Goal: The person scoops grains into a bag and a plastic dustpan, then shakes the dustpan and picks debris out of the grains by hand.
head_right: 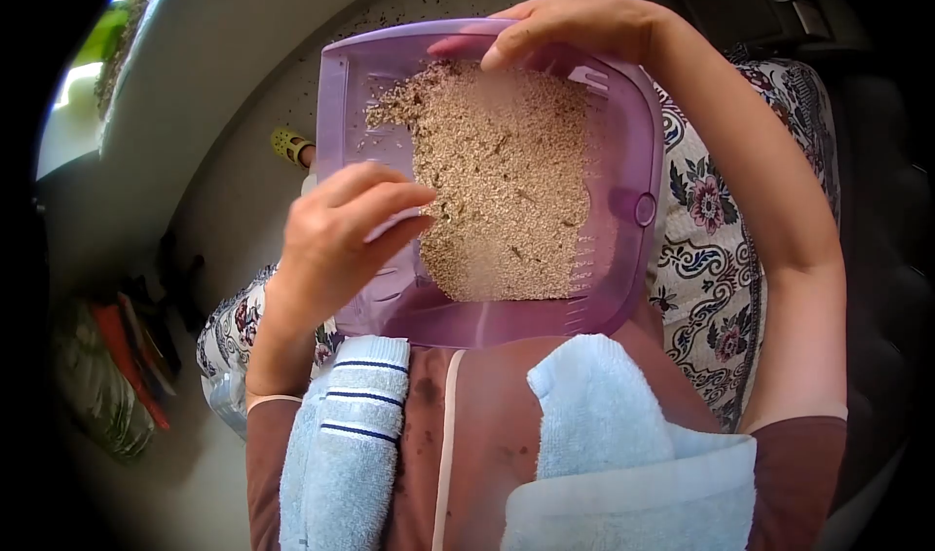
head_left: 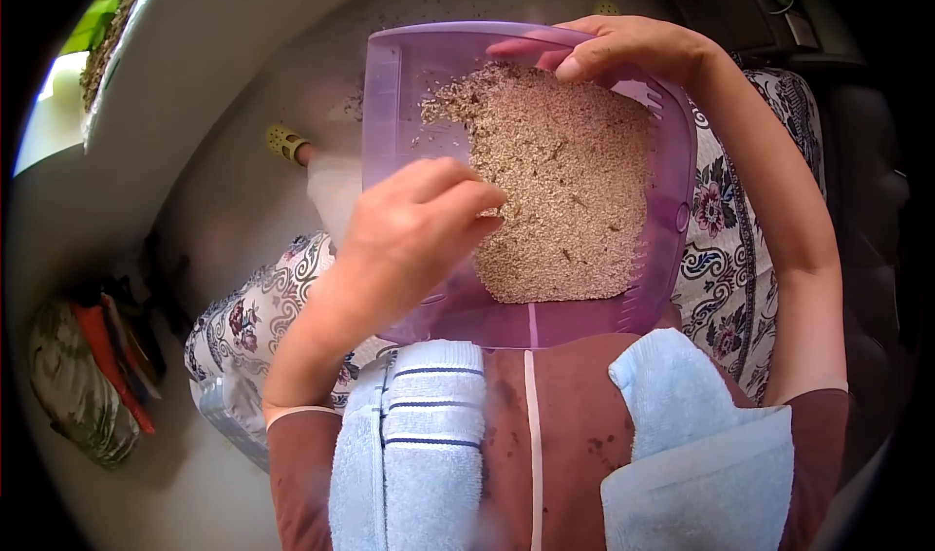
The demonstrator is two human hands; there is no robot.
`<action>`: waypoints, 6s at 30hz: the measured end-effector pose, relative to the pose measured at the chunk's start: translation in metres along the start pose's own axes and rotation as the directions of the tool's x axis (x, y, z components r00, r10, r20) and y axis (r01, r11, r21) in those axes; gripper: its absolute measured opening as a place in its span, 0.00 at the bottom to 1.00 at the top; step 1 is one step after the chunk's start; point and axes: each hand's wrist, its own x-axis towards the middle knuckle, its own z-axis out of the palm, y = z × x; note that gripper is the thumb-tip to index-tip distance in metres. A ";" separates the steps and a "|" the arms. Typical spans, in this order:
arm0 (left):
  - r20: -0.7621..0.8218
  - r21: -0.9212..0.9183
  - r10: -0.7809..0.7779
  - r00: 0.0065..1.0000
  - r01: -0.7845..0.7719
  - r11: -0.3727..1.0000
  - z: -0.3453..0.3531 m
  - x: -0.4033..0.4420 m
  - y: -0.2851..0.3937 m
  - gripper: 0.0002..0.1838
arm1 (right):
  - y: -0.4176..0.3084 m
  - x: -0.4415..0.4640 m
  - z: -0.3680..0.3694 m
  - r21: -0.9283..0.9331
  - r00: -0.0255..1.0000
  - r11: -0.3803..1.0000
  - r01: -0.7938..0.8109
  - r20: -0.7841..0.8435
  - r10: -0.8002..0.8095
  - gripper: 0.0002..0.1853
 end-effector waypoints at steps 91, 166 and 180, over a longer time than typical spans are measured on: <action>-0.005 -0.020 0.047 0.999 -0.047 0.999 0.024 0.058 0.013 0.06 | 0.004 -0.019 -0.014 0.120 0.982 0.992 0.032 0.179 -0.053 0.37; 0.106 -0.249 0.052 0.993 -0.024 0.968 0.027 0.045 0.037 0.06 | 0.006 -0.029 0.007 0.061 0.995 0.994 0.090 -0.041 -0.087 0.34; -0.016 0.186 0.059 0.998 -0.055 0.981 0.001 0.007 0.018 0.11 | -0.004 -0.029 0.004 0.031 0.999 1.000 -0.002 -0.046 0.004 0.36</action>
